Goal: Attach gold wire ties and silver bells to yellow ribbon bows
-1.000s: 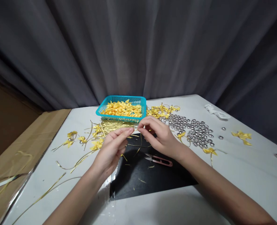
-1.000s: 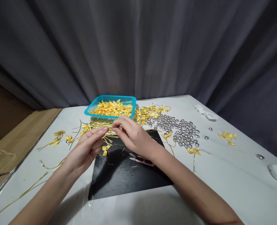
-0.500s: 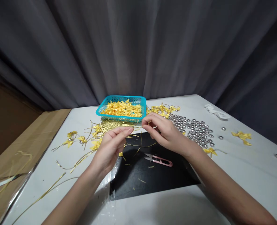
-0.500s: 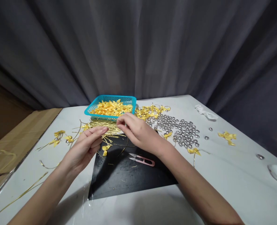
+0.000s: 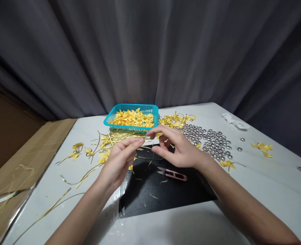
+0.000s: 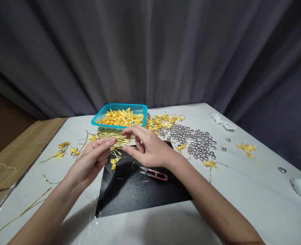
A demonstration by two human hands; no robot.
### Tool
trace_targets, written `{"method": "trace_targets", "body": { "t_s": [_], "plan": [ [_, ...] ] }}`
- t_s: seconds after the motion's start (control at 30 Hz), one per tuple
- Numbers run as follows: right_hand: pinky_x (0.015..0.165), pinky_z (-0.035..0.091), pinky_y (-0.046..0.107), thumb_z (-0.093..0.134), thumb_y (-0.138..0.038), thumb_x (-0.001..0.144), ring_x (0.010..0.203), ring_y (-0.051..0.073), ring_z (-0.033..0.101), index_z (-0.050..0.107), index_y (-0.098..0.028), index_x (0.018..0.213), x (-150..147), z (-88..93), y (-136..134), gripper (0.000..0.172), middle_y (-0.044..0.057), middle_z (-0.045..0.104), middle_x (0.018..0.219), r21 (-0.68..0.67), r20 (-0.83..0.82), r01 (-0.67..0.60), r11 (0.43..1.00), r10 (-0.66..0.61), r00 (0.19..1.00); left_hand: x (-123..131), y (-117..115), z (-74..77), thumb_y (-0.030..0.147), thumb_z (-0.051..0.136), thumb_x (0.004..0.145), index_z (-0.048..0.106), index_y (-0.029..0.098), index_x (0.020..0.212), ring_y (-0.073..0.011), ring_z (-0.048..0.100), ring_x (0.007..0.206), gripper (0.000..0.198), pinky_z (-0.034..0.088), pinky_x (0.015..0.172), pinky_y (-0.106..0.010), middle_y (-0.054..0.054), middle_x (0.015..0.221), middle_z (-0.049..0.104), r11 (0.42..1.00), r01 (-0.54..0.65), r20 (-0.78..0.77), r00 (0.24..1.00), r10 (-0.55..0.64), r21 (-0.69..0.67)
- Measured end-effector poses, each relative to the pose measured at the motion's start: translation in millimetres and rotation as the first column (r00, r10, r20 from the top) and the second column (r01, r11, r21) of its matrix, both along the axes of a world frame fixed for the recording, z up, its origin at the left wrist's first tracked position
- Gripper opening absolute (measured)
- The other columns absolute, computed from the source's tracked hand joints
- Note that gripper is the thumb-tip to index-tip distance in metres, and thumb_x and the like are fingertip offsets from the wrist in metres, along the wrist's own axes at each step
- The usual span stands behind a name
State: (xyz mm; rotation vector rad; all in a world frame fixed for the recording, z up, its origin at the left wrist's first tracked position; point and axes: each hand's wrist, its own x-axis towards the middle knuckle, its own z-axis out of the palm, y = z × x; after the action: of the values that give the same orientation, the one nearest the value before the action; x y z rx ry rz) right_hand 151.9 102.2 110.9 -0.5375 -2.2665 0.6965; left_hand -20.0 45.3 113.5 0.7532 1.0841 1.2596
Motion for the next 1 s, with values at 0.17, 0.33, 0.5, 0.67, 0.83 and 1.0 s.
{"method": "trace_targets", "body": {
  "t_s": [0.17,0.33,0.5,0.67,0.83,1.0],
  "plan": [
    [0.053,0.038,0.023,0.062,-0.03,0.083,0.051,0.006,0.039,0.054,-0.015,0.099,-16.2,-14.4,-1.8,0.023,-0.001,0.052,0.08,0.0,0.011,-0.08,0.997,0.08,0.997,0.4,0.3,-0.2,0.027,0.074,0.069,0.068,0.011,0.074,-0.0021,0.01,0.042,0.018,0.008,0.036,-0.015,0.009,0.048,0.03,1.0,0.026,0.025,0.999,-0.026,-0.001],
    [0.055,0.037,0.022,0.052,-0.019,0.088,0.063,0.009,0.046,0.056,-0.016,0.081,-20.0,-17.4,-0.2,0.009,0.0,0.053,0.076,-0.073,-0.059,-0.104,0.992,0.1,0.993,-1.0,1.6,4.1,0.022,0.074,0.069,0.062,0.013,0.063,-0.0036,0.008,0.043,0.016,0.009,0.035,-0.014,0.011,0.047,0.021,1.0,0.009,0.082,0.997,-0.009,-0.002],
    [0.048,0.035,0.021,0.052,-0.023,0.087,0.053,0.007,0.042,0.056,-0.016,0.084,-16.6,-12.1,-3.5,0.009,0.001,0.056,0.08,-0.221,-0.128,-0.042,0.974,0.014,0.992,-4.0,2.3,5.9,0.021,0.073,0.07,0.061,0.014,0.064,-0.0045,0.006,0.044,0.016,0.009,0.034,-0.013,0.011,0.05,0.017,1.0,0.009,0.096,0.995,-0.01,0.011],
    [0.04,0.029,0.018,0.063,-0.024,0.079,0.045,0.001,0.034,0.05,-0.019,0.104,-29.8,-27.5,-10.7,0.029,0.001,0.051,0.094,-0.317,-0.204,-0.054,0.947,-0.012,0.979,-3.1,-1.4,4.4,0.024,0.072,0.071,0.067,0.013,0.076,-0.0031,0.009,0.043,0.014,0.015,0.035,-0.011,0.011,0.048,0.021,0.999,0.037,0.077,0.996,-0.037,0.003],
    [0.046,0.034,0.019,0.057,-0.018,0.083,0.054,0.005,0.04,0.056,-0.017,0.087,-37.2,-37.2,-9.1,0.004,0.001,0.053,0.089,-0.254,-0.294,-0.093,0.963,0.015,0.956,-2.9,-1.2,2.6,0.023,0.074,0.067,0.065,0.014,0.068,-0.0015,0.016,0.041,0.013,0.017,0.036,-0.01,0.009,0.05,0.032,0.999,0.021,0.11,0.994,-0.016,-0.041],
    [0.05,0.037,0.02,0.056,-0.015,0.083,0.061,0.008,0.046,0.057,-0.016,0.079,-31.0,-26.1,-5.9,0.005,0.002,0.056,0.081,-0.216,-0.263,-0.101,0.971,0.042,0.964,-5.1,-0.3,7.9,0.021,0.074,0.067,0.06,0.014,0.059,-0.0035,0.008,0.043,0.018,0.012,0.034,-0.012,0.011,0.049,0.019,0.999,0.038,0.134,0.99,-0.036,-0.012]
  ]
}}
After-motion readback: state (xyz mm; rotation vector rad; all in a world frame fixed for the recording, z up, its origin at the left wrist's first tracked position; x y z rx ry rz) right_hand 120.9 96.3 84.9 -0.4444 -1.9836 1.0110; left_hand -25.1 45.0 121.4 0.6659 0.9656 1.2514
